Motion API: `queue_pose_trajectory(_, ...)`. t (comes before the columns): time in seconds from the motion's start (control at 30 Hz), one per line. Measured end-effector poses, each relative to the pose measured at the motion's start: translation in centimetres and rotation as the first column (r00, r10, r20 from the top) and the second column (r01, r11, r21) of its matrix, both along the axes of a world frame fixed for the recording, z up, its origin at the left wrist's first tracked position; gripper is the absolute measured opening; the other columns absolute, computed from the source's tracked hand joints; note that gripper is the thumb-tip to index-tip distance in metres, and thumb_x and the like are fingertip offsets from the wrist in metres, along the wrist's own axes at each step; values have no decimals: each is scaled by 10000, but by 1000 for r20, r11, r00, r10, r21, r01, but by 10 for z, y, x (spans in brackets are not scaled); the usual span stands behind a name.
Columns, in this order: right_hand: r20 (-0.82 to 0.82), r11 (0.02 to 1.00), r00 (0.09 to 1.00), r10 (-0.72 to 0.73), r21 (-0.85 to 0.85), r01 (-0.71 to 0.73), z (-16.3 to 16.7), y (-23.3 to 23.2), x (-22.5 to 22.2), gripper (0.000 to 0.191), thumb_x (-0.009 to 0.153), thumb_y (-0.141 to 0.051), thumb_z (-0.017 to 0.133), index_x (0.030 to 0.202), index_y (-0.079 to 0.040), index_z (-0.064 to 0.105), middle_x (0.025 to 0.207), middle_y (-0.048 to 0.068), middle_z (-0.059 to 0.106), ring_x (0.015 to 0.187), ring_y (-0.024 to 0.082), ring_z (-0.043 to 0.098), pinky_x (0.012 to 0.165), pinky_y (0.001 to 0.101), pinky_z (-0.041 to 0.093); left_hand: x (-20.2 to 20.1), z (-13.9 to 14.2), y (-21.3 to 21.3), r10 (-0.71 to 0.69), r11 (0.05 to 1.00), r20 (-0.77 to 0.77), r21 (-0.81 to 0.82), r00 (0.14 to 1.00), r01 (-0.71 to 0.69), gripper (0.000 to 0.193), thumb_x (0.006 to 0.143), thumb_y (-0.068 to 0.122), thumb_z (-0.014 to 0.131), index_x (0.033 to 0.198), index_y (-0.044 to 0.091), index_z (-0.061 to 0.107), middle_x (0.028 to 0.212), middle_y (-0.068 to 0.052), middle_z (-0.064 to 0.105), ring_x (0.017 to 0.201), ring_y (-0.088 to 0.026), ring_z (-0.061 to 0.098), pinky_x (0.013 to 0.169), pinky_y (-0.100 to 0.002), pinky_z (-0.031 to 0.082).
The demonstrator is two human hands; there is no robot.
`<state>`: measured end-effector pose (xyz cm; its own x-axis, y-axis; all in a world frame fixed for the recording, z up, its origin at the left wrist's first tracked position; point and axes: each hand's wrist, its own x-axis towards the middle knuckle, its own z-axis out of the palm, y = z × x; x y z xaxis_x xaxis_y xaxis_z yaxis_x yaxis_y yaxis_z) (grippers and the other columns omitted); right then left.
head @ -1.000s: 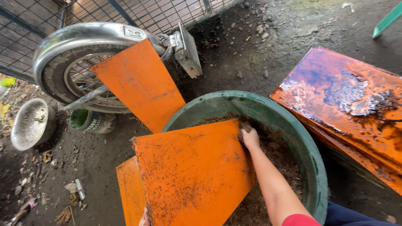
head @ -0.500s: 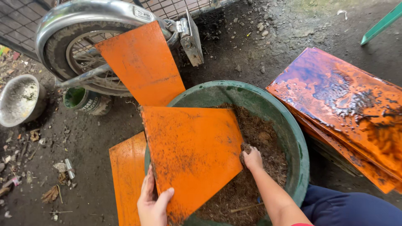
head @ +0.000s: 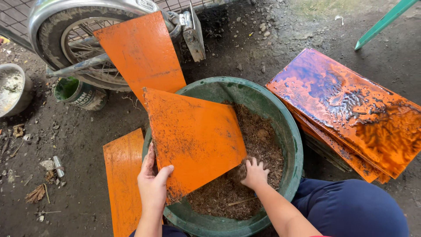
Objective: The person scrubs orange-painted wooden planks using a handful of fibrous material from a green basin. They repeatedly rub the surface of each plank, flip it over to clean both sides, and place finished planks aside. The person handles multiple planks one at a time throughout the clip.
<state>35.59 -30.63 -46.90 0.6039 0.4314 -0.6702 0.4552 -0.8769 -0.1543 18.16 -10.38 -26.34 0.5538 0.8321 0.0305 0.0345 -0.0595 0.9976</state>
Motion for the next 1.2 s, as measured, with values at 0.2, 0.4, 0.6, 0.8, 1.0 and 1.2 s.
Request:
queue_pose_trajectory(0.2, 156, 985, 988, 25, 164, -51, -35, -4, 15, 787, 815, -207, 802, 1492, -234, 402, 1584, 104, 320, 1387, 406, 419, 1058, 574, 470, 3, 10, -8, -2, 996, -18, -93, 1000, 0, 777, 786, -110, 614, 1533, -46, 408, 1555, -122, 500, 1350, -201, 531, 1044, -312, 453)
queue_pose_trajectory(0.4, -251, 618, 784, -567, 499, 607, -28, 11, 86, 899, 738, -238, 871, 1499, -81, 418, 1492, 188, 415, 1254, 374, 563, 967, 470, 538, 3, 8, -1, 18, 996, -23, -84, 1000, -19, 787, 787, -116, 613, 1538, -47, 392, 1573, -130, 488, 1373, -190, 523, 1056, -300, 452)
queue_pose_trajectory(0.6, -295, 621, 904, -310, 657, 427, 50, 91, 36, 725, 910, -457, 730, 1498, -147, 440, 1574, 193, 274, 1394, 391, 362, 1072, 569, 422, 15, 8, 7, 79, 987, -79, -134, 994, -89, 788, 779, -116, 615, 1536, -36, 411, 1557, -144, 518, 1334, -204, 552, 1025, -320, 465)
queue_pose_trajectory(0.8, -168, 573, 832, -529, 653, 495, 29, 136, 83, 470, 961, -477, 577, 1397, -302, 590, 1546, 176, 365, 1334, 451, 450, 1083, 521, 457, 13, -10, 11, 74, 992, -91, -91, 993, -82, 796, 747, -150, 619, 1515, -65, 429, 1522, -138, 529, 1364, -230, 526, 1083, -345, 428)
queue_pose_trajectory(1.0, -178, 646, 800, -573, 503, 574, -33, 136, 154, 452, 989, -496, 516, 1435, -438, 565, 1553, 137, 432, 1281, 461, 531, 1109, 498, 458, -7, -61, 28, -43, 994, 38, 97, 998, 39, 838, 704, -186, 650, 1504, -119, 409, 1464, -216, 542, 1411, -307, 505, 1156, -411, 361)
queue_pose_trajectory(1.2, -162, 869, 928, -336, 327, 372, -55, 98, 139, 511, 1004, -405, 524, 1501, -288, 517, 1631, 104, 354, 1386, 410, 456, 1112, 477, 466, -18, -61, 28, 67, 994, -54, -81, 996, -71, 800, 701, -177, 645, 1469, -140, 423, 1460, -244, 537, 1398, -332, 528, 1137, -450, 404)
